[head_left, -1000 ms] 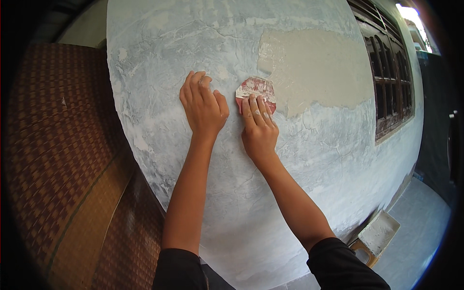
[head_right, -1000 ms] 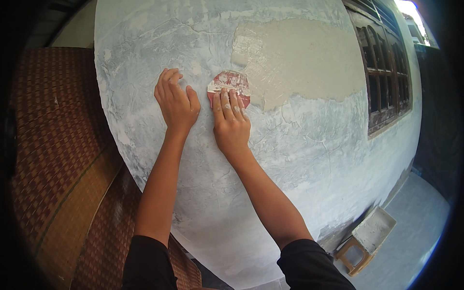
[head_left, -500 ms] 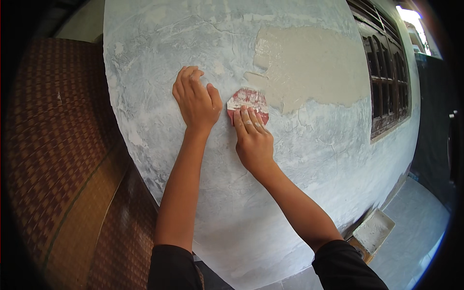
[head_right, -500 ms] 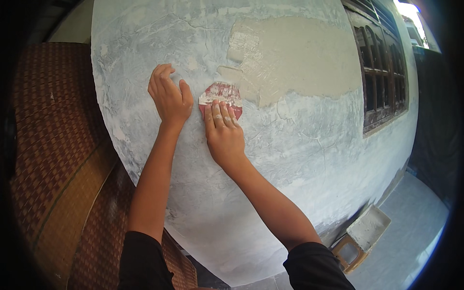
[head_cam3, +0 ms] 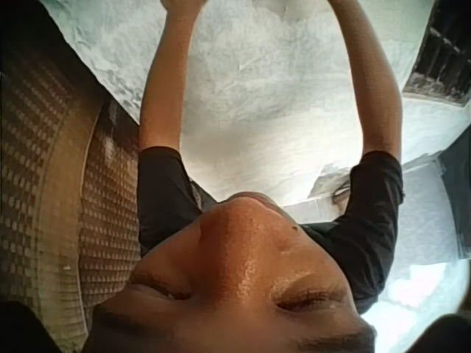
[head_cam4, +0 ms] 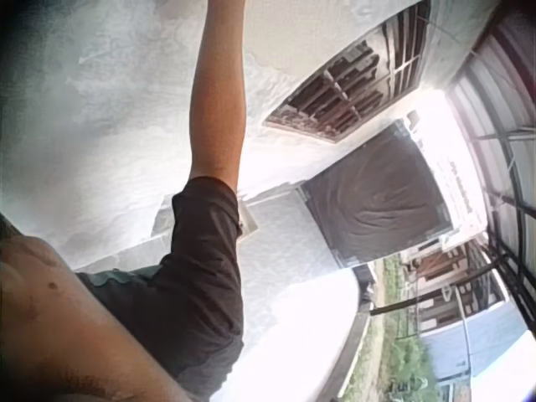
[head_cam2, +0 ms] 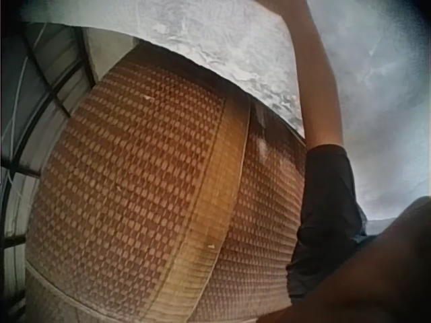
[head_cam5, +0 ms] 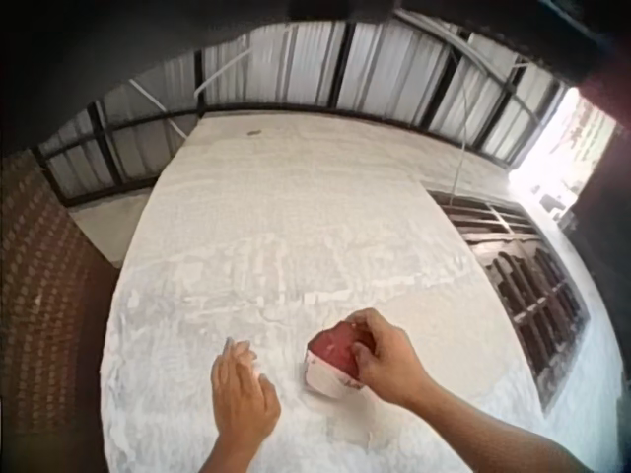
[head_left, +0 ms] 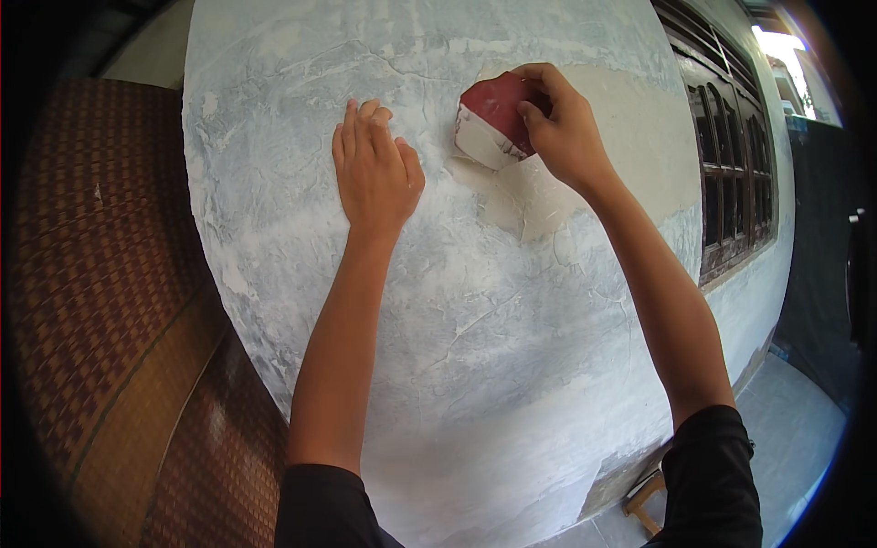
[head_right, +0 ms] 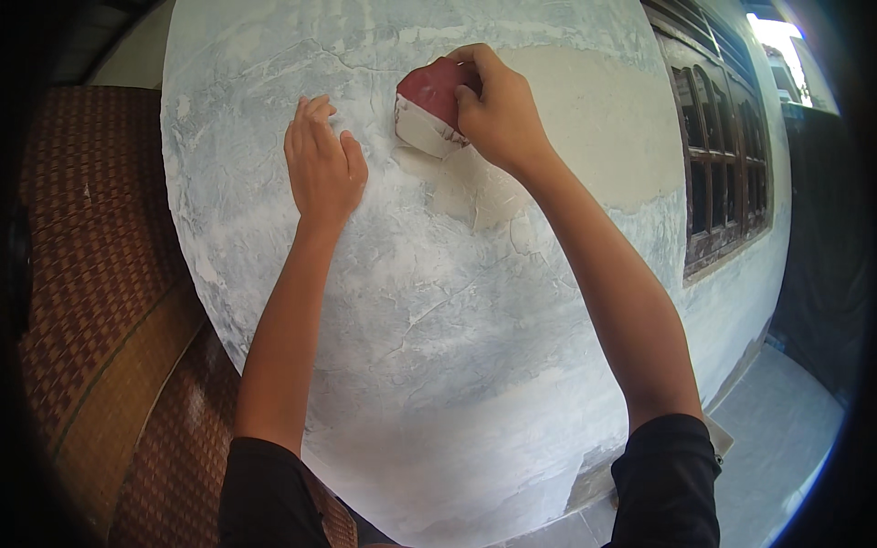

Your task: The person applies wall putty to a wall using a putty knife, smoothing the filler onto a damaged section of the exterior wall.

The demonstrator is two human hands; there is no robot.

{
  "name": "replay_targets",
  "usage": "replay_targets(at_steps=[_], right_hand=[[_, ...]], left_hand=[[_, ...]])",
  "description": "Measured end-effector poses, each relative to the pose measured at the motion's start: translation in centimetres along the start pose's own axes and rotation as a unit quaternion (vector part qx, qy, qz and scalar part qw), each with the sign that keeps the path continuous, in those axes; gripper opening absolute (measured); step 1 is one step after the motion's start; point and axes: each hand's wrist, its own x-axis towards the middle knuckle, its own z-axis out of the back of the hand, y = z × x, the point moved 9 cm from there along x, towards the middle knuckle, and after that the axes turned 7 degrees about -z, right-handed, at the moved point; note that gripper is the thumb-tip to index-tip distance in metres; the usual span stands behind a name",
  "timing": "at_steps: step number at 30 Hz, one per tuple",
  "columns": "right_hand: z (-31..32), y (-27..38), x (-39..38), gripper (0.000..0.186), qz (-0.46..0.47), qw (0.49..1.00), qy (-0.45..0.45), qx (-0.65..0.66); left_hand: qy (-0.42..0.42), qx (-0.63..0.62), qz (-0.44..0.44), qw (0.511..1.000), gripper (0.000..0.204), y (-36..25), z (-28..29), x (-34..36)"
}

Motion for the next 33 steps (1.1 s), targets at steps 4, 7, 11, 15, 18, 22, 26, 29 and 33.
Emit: replay_targets(at_steps=[4, 7, 11, 15, 18, 22, 26, 29, 33], right_hand=[[-2.5, -0.8, 0.4, 0.032, 0.03, 0.999, 0.038, 0.012], [-2.4, -2.7, 1.6, 0.03, 0.044, 0.998, 0.018, -0.046], [-0.2, -3.5, 2.4, 0.031, -0.027, 0.999, -0.032, 0.034], [-2.2, -2.2, 1.3, 0.035, 0.026, 0.999, 0.026, 0.016], [-0.1, -3.1, 3.4, 0.033, 0.011, 0.999, -0.05, -0.004], [-2.0, -2.3, 2.5, 0.035, 0.039, 0.999, 0.025, 0.011], [-0.5, -3.2, 3.6, 0.034, 0.04, 0.999, -0.003, -0.014], [0.7, -3.9, 3.5, 0.033, -0.012, 0.999, -0.012, 0.036], [-1.1, -3.8, 3.0, 0.033, 0.061, 0.995, 0.068, -0.032]], left_hand=[[0.012, -0.008, 0.006, 1.0, 0.035, 0.1, 0.0, -0.1], [0.013, -0.011, 0.002, 1.0, 0.035, 0.0, -0.5, -0.4], [0.014, -0.004, 0.0, 1.0, 0.035, 0.0, -0.2, -0.3], [0.016, -0.006, 0.004, 1.0, 0.035, 0.1, -0.1, -0.3], [0.021, -0.008, 0.007, 1.0, 0.037, -0.1, -0.4, -0.2], [0.007, 0.004, -0.013, 1.0, 0.04, 0.2, 0.1, -0.4], [0.012, -0.007, -0.003, 1.0, 0.039, -0.1, -0.3, -0.2], [0.015, -0.003, 0.0, 1.0, 0.036, 0.1, -0.2, -0.3], [0.011, -0.005, -0.002, 1.0, 0.037, 0.1, -0.3, -0.4]])
